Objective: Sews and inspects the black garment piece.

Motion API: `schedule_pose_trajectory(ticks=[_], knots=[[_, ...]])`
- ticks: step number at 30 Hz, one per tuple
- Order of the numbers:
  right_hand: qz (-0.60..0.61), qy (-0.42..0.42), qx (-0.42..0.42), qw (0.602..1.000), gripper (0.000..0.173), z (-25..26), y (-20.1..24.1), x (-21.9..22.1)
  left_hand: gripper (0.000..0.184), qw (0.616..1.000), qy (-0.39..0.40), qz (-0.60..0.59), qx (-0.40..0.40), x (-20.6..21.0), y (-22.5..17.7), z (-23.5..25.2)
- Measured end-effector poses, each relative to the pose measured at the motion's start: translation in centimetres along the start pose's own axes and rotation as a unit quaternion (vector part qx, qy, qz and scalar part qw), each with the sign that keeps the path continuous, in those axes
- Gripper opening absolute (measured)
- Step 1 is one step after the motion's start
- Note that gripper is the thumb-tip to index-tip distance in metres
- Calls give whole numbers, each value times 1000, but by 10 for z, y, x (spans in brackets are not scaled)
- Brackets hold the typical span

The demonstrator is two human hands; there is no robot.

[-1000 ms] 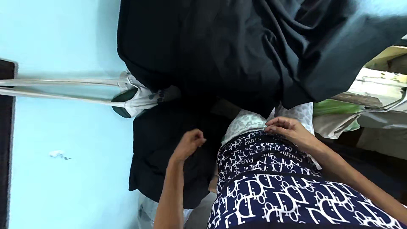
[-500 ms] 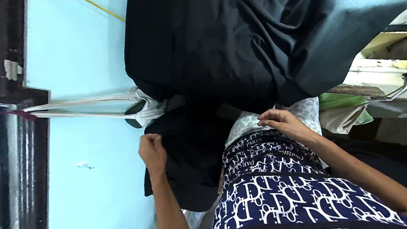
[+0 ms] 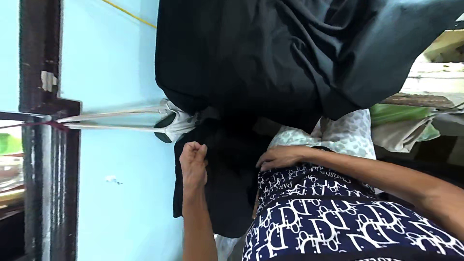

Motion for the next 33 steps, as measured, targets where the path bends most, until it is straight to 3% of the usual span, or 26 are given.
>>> schedule_pose_trajectory(ticks=[3,6,10,13,17,20,22,24,26,29,30,33], knots=[[-70,88,50,992,63,49,-4,33,21,999,14,-46,17,9,-10,-17],[96,-8,28,995,78,66,12,19,22,996,53,-64,28,25,-13,-29],[387,-115,-60,913,46,53,17,-15,11,994,87,64,11,41,2,-26],[481,-180,-60,856,7,47,-5,-25,6,987,97,129,2,49,13,-15],[444,-240,50,862,11,43,-41,-17,4,983,107,149,7,61,11,-14],[463,-236,156,840,35,44,-66,-5,10,991,100,82,24,56,4,-15],[502,-197,163,826,55,48,-63,1,15,992,110,49,26,56,-1,-17],[530,-159,124,823,63,53,-50,2,18,992,123,32,18,59,1,-18],[533,-151,64,830,54,55,-34,-6,18,991,131,29,12,62,5,-18],[535,-164,5,829,12,56,-25,-15,18,990,137,37,17,67,5,-18],[530,-181,17,828,8,54,-29,-16,17,990,137,41,19,68,4,-18],[512,-242,132,814,23,45,-52,-13,17,989,137,49,31,67,-2,-20]])
Point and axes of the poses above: each hand's wrist, its own z-axis towards the middle knuckle, its own x-axis out of the palm, y = z × x, the point moved 9 cm from there along z, towards the middle knuckle, and after that the axes turned 4 degrees about y, right-handed, at the moved point
